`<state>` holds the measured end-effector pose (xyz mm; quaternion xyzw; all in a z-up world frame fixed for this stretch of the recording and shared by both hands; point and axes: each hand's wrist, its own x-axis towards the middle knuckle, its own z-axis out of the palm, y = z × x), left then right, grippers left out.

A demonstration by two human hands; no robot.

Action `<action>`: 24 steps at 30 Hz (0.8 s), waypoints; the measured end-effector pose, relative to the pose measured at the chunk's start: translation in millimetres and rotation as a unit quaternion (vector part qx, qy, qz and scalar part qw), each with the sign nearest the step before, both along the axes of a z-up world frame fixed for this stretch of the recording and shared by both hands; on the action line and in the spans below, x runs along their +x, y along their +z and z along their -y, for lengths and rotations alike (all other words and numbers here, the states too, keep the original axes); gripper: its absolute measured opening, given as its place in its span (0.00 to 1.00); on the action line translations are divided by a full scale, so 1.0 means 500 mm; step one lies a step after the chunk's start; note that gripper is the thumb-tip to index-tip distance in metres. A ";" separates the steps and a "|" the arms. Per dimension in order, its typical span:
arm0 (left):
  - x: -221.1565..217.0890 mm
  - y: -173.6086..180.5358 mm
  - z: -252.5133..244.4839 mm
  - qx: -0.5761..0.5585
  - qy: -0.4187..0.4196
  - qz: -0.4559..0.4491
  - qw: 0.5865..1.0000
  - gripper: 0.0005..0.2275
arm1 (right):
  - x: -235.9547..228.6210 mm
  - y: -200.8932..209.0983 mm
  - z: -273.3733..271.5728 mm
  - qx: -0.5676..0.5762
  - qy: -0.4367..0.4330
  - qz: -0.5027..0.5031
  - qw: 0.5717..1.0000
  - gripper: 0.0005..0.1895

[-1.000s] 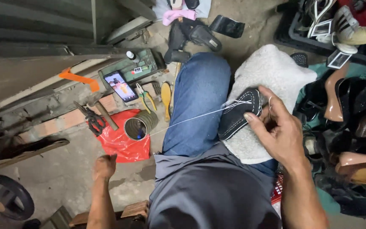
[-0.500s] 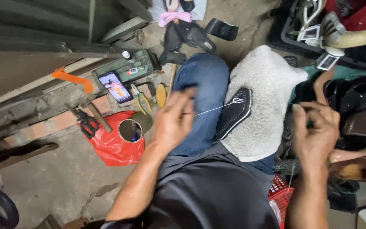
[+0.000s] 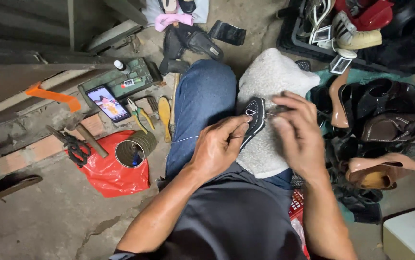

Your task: A person is hand-stitching a shoe sole to the upper part of a shoe using a needle and thread.

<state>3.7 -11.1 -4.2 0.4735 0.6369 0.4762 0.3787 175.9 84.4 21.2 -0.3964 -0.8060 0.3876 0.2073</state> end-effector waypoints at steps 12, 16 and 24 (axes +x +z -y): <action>0.025 -0.003 0.006 0.045 0.049 0.034 0.997 0.09 | 0.150 -0.102 -0.047 -0.448 -0.114 -0.504 0.729 0.11; 0.026 -0.008 0.005 0.047 0.049 0.034 0.997 0.10 | 0.085 -0.073 -0.013 -0.303 -0.196 -0.334 0.871 0.12; 0.030 -0.007 -0.004 0.047 0.018 0.010 0.999 0.12 | 0.029 -0.041 0.029 0.047 0.010 0.071 0.996 0.15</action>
